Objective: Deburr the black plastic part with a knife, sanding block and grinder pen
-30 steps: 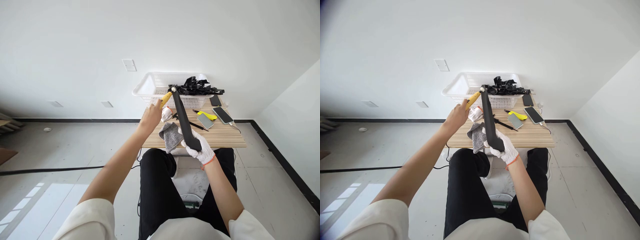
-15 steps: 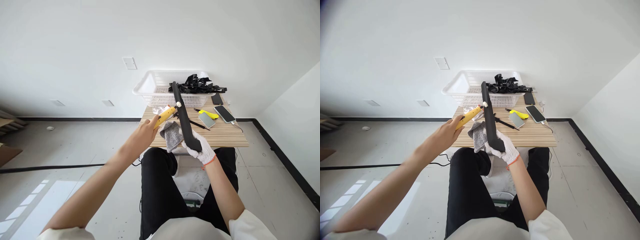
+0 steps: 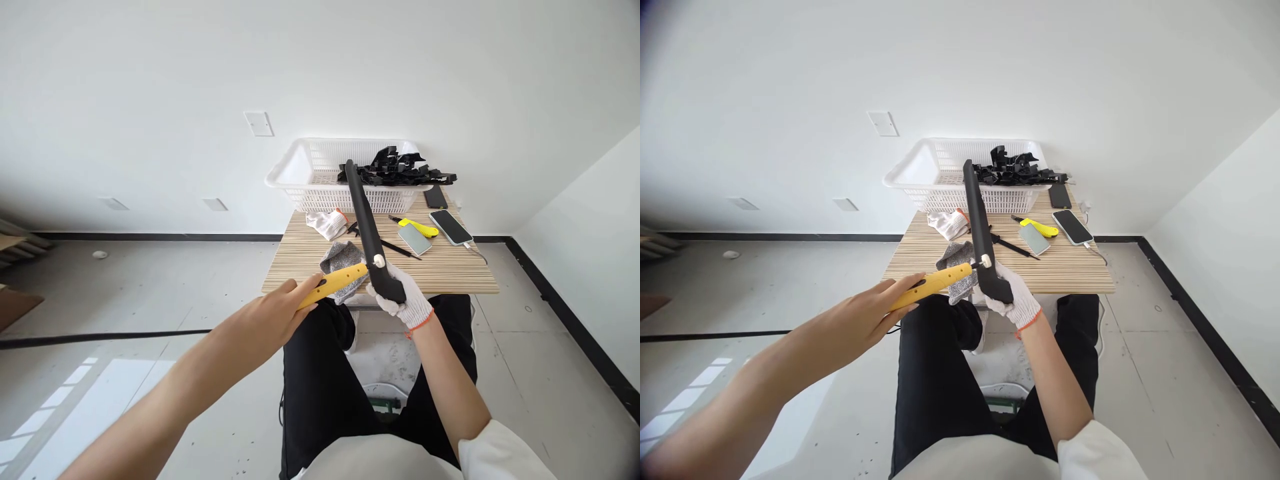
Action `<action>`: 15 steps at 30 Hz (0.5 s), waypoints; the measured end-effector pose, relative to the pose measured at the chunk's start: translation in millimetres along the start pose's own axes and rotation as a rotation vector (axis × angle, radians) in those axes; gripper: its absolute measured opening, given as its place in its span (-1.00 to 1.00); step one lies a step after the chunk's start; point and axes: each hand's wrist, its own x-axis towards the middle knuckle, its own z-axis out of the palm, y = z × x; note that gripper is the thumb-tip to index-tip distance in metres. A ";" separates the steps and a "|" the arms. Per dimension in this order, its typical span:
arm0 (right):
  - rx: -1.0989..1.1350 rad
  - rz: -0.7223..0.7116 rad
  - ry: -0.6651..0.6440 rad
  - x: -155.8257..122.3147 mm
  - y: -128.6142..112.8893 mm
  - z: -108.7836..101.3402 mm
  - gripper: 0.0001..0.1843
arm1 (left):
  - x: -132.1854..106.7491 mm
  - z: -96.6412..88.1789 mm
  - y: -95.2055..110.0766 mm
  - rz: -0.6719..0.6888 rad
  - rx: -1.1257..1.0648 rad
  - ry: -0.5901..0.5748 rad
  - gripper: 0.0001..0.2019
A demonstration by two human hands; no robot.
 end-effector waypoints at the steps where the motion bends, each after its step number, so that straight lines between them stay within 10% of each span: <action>1: 0.008 0.012 0.010 -0.1 -0.3 0.3 -0.52 | 1.7 -1.0 1.8 -0.006 0.026 0.002 -0.55; 15: -0.021 0.001 0.023 -4.9 -6.1 8.8 -0.49 | 110.1 -12.5 18.8 -0.226 0.160 0.135 -0.62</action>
